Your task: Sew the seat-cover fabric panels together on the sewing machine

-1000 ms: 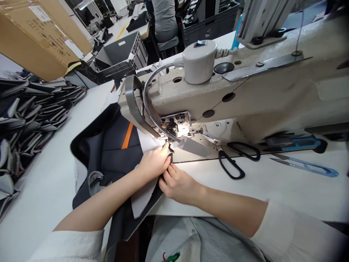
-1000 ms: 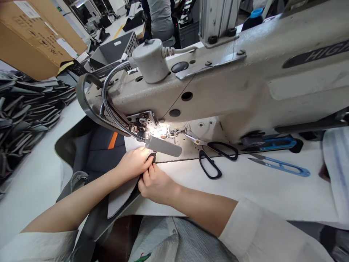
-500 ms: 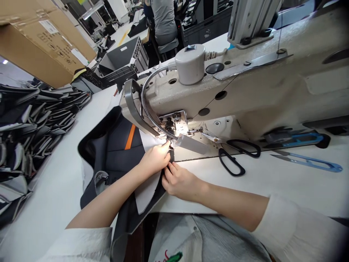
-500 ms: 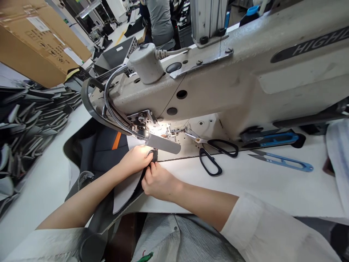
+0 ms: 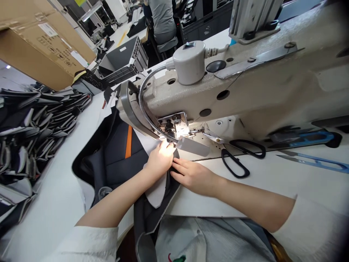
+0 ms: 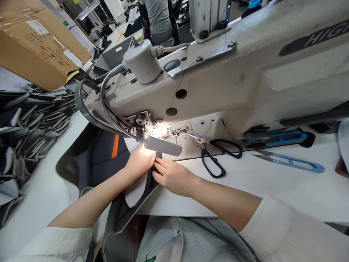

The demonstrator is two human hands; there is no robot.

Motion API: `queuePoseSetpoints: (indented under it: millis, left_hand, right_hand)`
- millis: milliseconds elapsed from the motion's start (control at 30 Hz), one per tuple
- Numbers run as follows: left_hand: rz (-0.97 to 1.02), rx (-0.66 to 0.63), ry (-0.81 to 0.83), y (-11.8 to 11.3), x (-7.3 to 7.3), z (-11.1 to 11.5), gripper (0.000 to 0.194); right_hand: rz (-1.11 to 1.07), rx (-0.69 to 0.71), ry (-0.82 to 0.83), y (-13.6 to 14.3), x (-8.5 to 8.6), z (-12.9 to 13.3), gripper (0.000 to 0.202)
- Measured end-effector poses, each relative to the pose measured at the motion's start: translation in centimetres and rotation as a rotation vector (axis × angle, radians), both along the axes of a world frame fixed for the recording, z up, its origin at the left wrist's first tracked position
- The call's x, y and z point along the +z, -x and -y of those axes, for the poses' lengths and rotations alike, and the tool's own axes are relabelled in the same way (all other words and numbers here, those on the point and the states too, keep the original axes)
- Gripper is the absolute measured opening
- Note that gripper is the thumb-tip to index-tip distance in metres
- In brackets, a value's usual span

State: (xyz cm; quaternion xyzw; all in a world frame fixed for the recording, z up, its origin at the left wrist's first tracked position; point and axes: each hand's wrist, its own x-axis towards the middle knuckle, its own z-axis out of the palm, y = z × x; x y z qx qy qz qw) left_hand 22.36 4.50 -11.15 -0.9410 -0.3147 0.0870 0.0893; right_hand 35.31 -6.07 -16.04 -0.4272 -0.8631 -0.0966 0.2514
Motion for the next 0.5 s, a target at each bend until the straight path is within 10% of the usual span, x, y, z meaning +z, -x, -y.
queuePoseSetpoints:
  millis: [133, 233, 500]
  left_hand:
    - [-0.235, -0.232, 0.16, 0.9, 4.4, -0.4, 0.023]
    - [-0.349, -0.084, 0.225, 0.9, 6.8, -0.2, 0.026]
    - [-0.439, 0.041, 0.168, 0.0, 3.1, 3.9, 0.052]
  right_hand:
    - [-0.014, 0.094, 0.044, 0.8, -0.1, 0.3, 0.024]
    - [0.078, -0.009, 0.0, 3.0, -0.4, 1.3, 0.028]
    - [0.113, -0.1, -0.049, 4.9, 0.2, 2.0, 0.028]
